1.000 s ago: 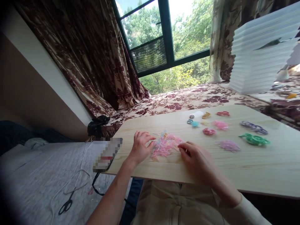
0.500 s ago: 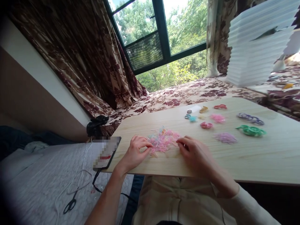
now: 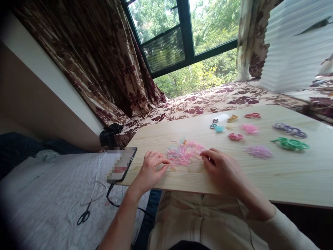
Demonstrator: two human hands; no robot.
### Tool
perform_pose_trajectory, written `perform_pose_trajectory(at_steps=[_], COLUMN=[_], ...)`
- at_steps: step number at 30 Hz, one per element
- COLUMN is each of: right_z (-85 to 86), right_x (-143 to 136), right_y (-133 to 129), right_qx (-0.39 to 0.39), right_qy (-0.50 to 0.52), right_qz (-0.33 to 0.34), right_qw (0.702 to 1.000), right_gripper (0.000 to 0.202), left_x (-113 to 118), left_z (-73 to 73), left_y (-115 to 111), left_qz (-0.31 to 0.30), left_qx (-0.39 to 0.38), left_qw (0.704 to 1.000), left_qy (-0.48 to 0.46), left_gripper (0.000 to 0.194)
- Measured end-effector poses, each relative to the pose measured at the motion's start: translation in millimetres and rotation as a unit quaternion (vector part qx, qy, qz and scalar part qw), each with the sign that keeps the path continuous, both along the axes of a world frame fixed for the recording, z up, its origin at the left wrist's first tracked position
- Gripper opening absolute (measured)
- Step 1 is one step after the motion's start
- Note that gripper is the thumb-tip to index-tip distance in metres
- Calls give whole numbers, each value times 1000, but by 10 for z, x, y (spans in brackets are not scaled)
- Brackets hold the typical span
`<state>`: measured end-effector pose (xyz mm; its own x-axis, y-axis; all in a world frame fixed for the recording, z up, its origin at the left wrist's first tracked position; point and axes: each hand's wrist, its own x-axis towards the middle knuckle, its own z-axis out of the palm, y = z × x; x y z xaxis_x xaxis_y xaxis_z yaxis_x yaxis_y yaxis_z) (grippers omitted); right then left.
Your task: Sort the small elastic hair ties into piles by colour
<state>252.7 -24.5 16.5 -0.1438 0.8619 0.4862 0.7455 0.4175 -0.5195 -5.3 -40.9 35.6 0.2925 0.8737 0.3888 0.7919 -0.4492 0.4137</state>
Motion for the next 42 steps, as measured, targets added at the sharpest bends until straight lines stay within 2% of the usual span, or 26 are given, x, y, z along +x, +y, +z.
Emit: perform_pose_trajectory(at_steps=[8,16,23,28,32,42], right_z=[9,13,22,37,36,31], right_x=[8,17,16,4,-5,16], right_y=[-8,-13,-11,-26,-24,-26], right_qx=[-7,-3,2,-11,-12,-8], right_qy=[-6,-8,-11,-7,-3,-5], right_qz=[-2,3,7,7,8,9], right_qw=[1000,1000,1000,1000,1000,1000], right_gripper=[35,33,32,32,33,33], left_x=[35,-70,126,245,248,230], left_z=[9,9,74,130,133,117], left_y=[-133,-207,-64,66,126,145], left_qz=[-37,-6,9,-9,-17,-12], left_qx=[-8,-9,22,6,-5,-5], left_qw=[996,998,997,991,986,989], left_qy=[80,68,80,134,164,146], left_gripper=[28,23,18,14,14,14])
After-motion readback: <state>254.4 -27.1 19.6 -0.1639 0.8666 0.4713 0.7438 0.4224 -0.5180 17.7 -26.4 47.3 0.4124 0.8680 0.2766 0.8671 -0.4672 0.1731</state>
